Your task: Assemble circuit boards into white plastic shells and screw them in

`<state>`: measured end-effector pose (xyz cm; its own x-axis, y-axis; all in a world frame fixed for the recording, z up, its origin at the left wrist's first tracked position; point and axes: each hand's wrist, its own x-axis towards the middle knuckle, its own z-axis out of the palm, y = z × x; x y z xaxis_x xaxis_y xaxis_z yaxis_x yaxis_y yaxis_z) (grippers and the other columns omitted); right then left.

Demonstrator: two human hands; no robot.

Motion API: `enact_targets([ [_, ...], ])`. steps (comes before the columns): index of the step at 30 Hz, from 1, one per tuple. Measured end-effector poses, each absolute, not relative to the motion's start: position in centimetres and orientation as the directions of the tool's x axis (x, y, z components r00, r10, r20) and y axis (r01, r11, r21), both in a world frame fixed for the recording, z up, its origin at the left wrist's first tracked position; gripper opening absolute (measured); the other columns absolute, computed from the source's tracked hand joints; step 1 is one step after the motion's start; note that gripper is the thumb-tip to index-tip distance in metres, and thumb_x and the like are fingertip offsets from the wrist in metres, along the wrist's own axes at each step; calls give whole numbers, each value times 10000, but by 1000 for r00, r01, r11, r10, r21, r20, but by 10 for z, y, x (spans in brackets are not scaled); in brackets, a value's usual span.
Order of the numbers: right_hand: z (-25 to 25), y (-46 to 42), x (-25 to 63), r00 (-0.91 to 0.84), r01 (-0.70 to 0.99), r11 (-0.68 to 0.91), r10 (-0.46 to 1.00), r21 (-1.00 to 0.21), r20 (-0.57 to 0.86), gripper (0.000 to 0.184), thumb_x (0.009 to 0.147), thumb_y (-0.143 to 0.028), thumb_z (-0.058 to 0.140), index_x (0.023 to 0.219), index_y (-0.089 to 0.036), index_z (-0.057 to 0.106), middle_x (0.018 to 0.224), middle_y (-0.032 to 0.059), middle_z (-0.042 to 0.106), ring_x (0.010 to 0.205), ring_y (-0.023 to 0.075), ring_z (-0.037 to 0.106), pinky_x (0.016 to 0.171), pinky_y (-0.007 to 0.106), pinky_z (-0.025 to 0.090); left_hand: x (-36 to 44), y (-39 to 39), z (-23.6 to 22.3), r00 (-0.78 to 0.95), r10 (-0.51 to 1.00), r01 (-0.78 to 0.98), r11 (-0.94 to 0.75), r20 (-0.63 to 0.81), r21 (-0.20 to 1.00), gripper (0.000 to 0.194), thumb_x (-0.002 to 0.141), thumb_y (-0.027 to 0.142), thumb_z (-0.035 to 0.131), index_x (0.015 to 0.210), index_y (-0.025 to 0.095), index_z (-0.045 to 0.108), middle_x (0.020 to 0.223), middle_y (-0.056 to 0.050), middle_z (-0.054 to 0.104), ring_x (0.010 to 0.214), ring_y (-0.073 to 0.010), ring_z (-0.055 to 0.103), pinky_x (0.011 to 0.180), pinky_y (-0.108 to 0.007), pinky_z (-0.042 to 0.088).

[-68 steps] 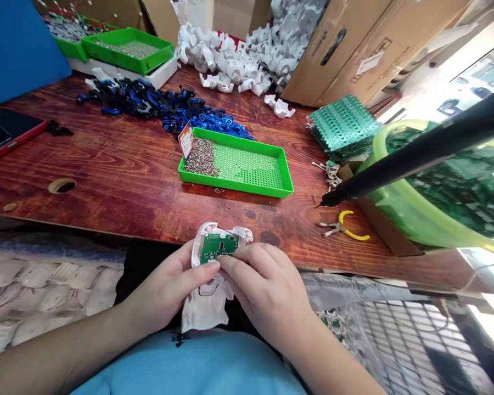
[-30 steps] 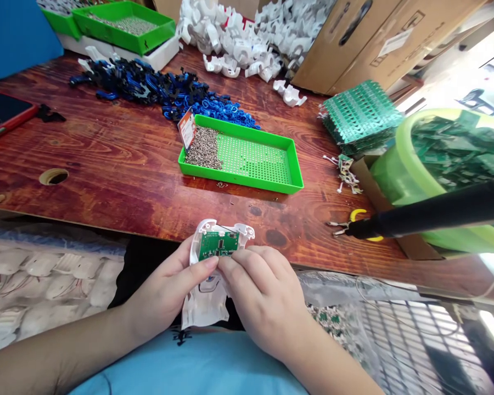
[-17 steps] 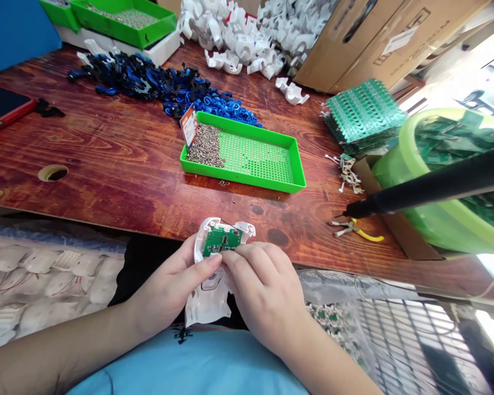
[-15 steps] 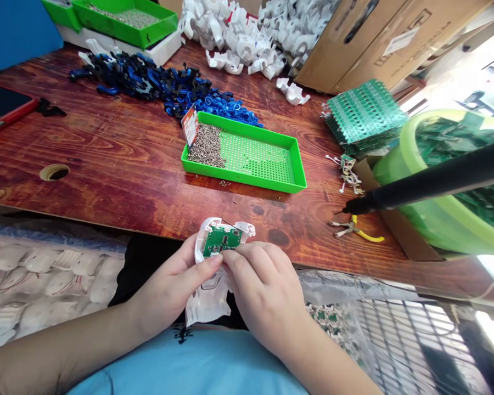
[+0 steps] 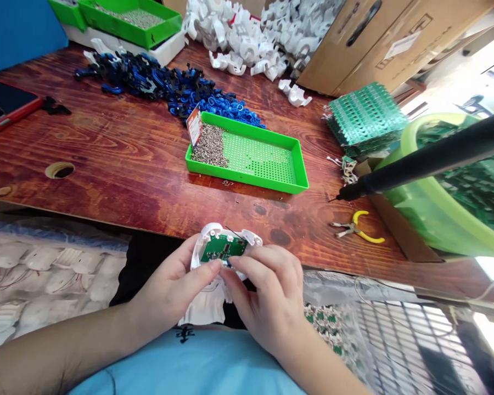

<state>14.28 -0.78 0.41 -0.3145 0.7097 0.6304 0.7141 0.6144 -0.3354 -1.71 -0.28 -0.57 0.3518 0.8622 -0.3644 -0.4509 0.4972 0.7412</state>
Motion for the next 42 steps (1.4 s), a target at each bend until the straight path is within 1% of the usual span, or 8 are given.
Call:
enact_targets([
  [3,-3,-10,147,-162,680,558,746,-474,646,547,766,-215,730,1231,-176,446,1133,118,487,1116,224,485,977,381,445,-15,-4,-2,355,859,-420,499,-369,758,288,824,289,685,1105,260,634,1065,-12,722,988,-222,669,823,-276,545],
  [6,-10,-12,153,-83,517,438,881,-735,466,732,771,-270,697,1359,-207,265,1313,167,372,1271,274,395,1062,488,380,-14,-4,-1,384,832,-379,538,-401,753,340,818,321,687,1143,246,622,1034,-31,732,919,-224,688,767,-277,557],
  [10,-10,-13,159,-132,123,151,982,-981,135,592,822,-282,617,1322,-253,302,1304,133,437,1157,208,524,963,404,485,-16,-6,-3,335,843,-348,526,-421,776,387,816,329,690,1178,235,593,1040,-35,730,898,-211,691,743,-248,550],
  [17,0,-12,150,-173,-127,-305,944,-944,-281,283,808,-317,680,1058,-225,586,908,11,645,763,110,600,691,228,505,-20,-10,-2,335,839,-311,529,-430,790,371,812,325,695,1161,242,602,1043,-32,728,968,-230,672,758,-244,542],
  [27,9,-13,144,-146,-109,-328,939,-938,-311,230,740,-343,716,819,-181,574,678,-36,517,590,75,456,557,193,396,-23,-16,-2,269,888,-228,436,-374,871,356,794,329,710,1136,290,618,945,1,734,785,-186,675,658,-227,551],
  [33,-2,-15,144,-132,-114,-239,966,-964,-224,200,806,-315,665,960,-209,592,793,-21,589,677,87,535,618,192,454,-19,-16,-2,265,893,-196,419,-364,886,364,819,323,688,1166,306,580,992,9,716,816,-161,674,697,-204,544],
  [38,-6,-10,149,-209,-209,-241,958,-948,-198,305,853,-339,625,1125,-221,556,1012,30,661,884,122,632,789,239,524,-16,-6,2,325,813,-367,579,-483,728,345,791,292,712,1123,249,626,921,-22,731,800,-189,681,681,-242,540],
  [42,-4,-2,166,-28,50,6,1000,-999,5,345,898,-356,567,1218,-248,497,1166,63,625,987,144,633,865,294,532,-16,17,13,402,733,-445,681,-549,582,296,760,196,713,1052,184,663,806,-52,732,651,-164,669,594,-236,533],
])
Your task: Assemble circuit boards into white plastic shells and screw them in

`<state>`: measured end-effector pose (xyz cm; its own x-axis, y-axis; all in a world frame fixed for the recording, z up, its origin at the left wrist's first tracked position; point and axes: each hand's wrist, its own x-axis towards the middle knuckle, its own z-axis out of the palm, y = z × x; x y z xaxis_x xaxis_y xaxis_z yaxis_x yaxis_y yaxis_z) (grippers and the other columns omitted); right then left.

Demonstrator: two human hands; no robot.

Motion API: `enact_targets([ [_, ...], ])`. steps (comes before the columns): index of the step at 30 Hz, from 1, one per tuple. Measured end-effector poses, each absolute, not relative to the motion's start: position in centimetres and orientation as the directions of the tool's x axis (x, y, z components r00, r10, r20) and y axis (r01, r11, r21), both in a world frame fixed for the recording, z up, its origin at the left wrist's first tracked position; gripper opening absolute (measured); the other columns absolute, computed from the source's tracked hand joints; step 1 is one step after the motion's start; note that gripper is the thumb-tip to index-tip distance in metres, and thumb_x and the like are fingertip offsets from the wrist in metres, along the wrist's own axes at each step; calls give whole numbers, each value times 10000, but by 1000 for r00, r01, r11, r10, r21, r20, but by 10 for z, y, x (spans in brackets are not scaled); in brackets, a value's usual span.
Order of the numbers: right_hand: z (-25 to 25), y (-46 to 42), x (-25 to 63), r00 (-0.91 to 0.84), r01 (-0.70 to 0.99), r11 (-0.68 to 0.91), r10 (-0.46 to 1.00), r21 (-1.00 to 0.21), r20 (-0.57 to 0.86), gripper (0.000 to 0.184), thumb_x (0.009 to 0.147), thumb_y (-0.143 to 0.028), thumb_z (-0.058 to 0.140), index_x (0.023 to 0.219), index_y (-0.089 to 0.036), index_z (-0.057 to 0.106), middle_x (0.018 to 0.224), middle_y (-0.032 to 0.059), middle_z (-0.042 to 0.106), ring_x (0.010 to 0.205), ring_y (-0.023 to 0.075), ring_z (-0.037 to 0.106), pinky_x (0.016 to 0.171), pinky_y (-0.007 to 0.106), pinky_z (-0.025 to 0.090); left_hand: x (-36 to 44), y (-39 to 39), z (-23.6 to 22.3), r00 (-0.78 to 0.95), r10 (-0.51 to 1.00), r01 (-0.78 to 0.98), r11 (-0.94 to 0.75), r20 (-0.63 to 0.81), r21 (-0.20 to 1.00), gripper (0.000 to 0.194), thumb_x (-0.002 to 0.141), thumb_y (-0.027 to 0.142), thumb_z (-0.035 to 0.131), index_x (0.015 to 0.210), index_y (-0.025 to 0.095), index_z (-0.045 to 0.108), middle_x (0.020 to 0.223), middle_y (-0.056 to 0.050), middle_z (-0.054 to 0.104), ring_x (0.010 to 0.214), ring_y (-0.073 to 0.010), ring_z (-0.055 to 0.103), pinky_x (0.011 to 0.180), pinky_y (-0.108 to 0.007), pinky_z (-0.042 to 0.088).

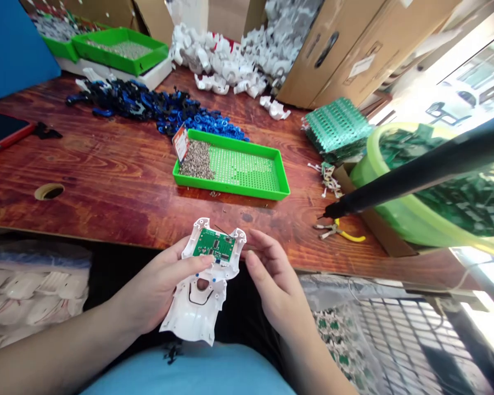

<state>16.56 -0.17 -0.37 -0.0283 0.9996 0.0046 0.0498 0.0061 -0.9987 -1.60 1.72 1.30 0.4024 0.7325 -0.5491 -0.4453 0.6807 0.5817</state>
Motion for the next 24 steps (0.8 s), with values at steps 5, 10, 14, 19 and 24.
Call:
enact_targets([
  [5,39,34,176,117,491,310,902,-814,415,212,902,-283,551,1110,-241,560,1036,51,636,875,139,625,764,271,530,-9,57,26,433,745,-500,667,-508,552,246,772,103,644,1010,155,675,825,-77,735,636,-164,672,601,-253,549],
  [10,90,129,153,-133,866,324,883,-380,450,103,880,-235,542,925,-206,630,921,41,663,872,182,619,779,317,496,-5,77,20,468,774,-552,633,-426,543,399,795,96,617,1182,190,589,943,-90,725,689,-170,673,627,-275,549],
  [14,87,238,144,34,991,-17,992,-134,120,182,910,-212,498,1029,-203,636,1071,66,652,1004,224,604,870,398,484,-10,76,7,514,748,-558,664,-421,498,449,772,155,664,1206,205,562,890,-73,704,661,-180,653,609,-291,534],
  [19,58,325,159,135,990,-139,984,-23,-112,257,912,-329,565,1088,-144,596,1111,74,610,980,182,605,859,397,523,-19,75,4,516,742,-640,666,-428,383,370,751,151,667,1116,178,616,795,-53,662,689,-171,622,658,-281,505],
  [24,39,344,170,118,993,-120,962,6,-248,262,922,-332,550,1110,-152,586,1105,72,609,941,169,613,823,370,539,-24,77,7,591,683,-642,720,-429,262,346,750,133,624,1094,166,641,769,-59,658,673,-169,605,672,-294,504],
])
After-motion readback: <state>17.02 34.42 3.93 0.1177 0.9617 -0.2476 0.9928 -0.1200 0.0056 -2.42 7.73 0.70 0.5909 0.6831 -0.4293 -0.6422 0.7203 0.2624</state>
